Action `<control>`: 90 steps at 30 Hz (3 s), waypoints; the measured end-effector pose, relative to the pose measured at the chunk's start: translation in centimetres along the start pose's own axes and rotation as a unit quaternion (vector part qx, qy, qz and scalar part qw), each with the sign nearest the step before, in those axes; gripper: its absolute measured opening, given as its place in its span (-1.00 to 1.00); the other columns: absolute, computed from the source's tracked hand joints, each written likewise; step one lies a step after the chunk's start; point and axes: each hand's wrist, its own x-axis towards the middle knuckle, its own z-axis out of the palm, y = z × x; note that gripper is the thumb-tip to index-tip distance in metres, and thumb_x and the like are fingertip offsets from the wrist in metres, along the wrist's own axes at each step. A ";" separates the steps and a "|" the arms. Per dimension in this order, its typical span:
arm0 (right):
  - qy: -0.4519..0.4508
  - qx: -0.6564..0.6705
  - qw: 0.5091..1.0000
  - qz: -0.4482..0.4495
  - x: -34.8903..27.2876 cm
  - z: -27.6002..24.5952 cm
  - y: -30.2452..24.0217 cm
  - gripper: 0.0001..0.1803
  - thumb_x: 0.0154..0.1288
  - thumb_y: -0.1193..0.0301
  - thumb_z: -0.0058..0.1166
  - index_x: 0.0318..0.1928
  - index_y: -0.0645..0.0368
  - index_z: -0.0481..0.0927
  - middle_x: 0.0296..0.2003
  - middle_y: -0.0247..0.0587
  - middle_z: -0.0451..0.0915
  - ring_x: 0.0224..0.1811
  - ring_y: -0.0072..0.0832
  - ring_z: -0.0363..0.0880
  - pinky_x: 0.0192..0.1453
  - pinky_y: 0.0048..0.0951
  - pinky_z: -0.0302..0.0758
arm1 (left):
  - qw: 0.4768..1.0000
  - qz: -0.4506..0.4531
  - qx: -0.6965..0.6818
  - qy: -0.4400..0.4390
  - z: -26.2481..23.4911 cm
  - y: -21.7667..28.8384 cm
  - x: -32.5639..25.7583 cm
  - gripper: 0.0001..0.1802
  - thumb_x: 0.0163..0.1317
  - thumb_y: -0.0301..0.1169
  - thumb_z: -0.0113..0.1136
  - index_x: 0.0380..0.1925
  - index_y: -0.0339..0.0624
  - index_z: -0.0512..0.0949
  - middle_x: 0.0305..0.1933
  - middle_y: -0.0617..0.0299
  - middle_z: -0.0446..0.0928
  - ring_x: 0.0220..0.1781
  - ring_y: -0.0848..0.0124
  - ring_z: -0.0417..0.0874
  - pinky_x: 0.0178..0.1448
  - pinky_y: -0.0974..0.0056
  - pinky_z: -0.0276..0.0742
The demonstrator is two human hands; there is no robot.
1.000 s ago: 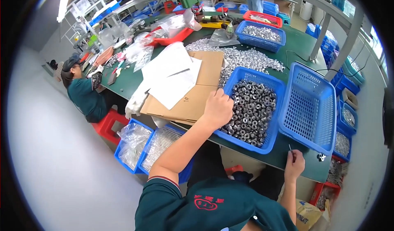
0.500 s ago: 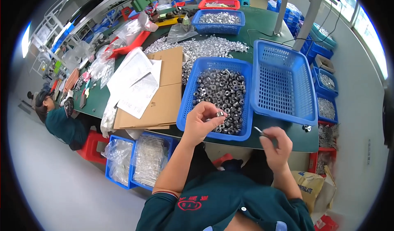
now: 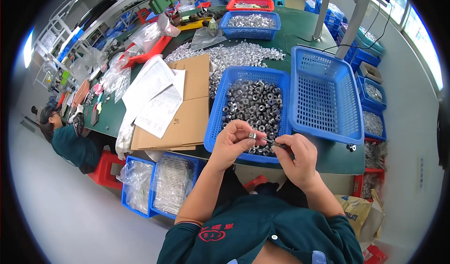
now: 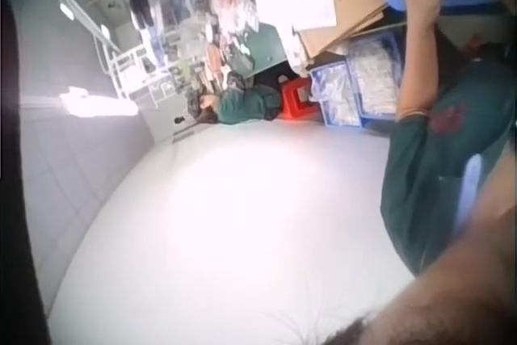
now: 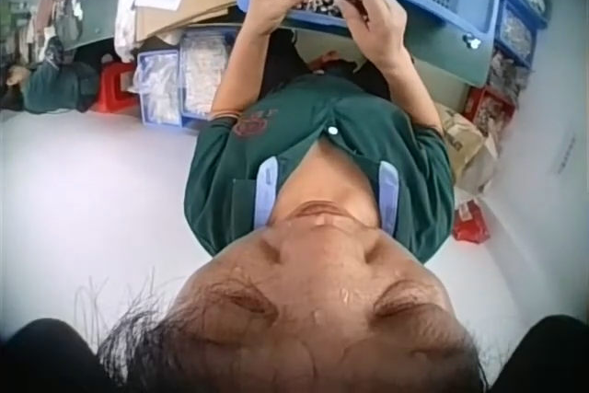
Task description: Manually assembling small metal components and sorting them into bins at a workstation.
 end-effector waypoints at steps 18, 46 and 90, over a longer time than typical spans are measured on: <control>-0.009 -0.002 0.999 0.038 0.1 0.5 0.2 -0.81 0.10 0.62 0.30 -0.25 0.25 0.60 -0.46 -0.23 0.56 -0.50 -0.44 0.51 -0.44 -0.49 0.43 | 0.995 0.008 0.081 0.051 0.2 -0.6 0.0 -0.75 0.21 -0.59 0.34 -0.11 -0.19 0.58 -0.14 0.29 0.62 -0.14 0.58 0.60 -0.06 0.45 0.53; -0.041 -0.142 0.989 -0.005 -0.6 0.7 1.0 -0.81 0.20 0.38 0.28 -0.41 0.16 0.54 -0.54 -0.25 0.54 -0.50 -0.25 0.54 -0.43 -0.30 0.45 | 0.962 0.054 0.265 0.021 0.8 -0.8 -0.3 -0.79 0.06 -0.62 0.42 -0.29 -0.24 0.62 -0.26 0.28 0.62 -0.22 0.54 0.59 -0.11 0.40 0.52; 0.043 -0.077 0.994 0.070 -5.6 -4.2 0.7 -0.78 0.07 0.45 0.39 -0.49 0.20 0.55 -0.59 -0.23 0.47 -0.58 -0.31 0.42 -0.52 -0.34 0.34 | 0.611 0.183 0.730 -0.247 9.9 -2.5 15.7 -0.91 -0.06 -0.31 0.32 -0.50 0.04 0.69 -0.37 0.25 0.60 -0.12 0.19 0.61 0.03 0.06 0.40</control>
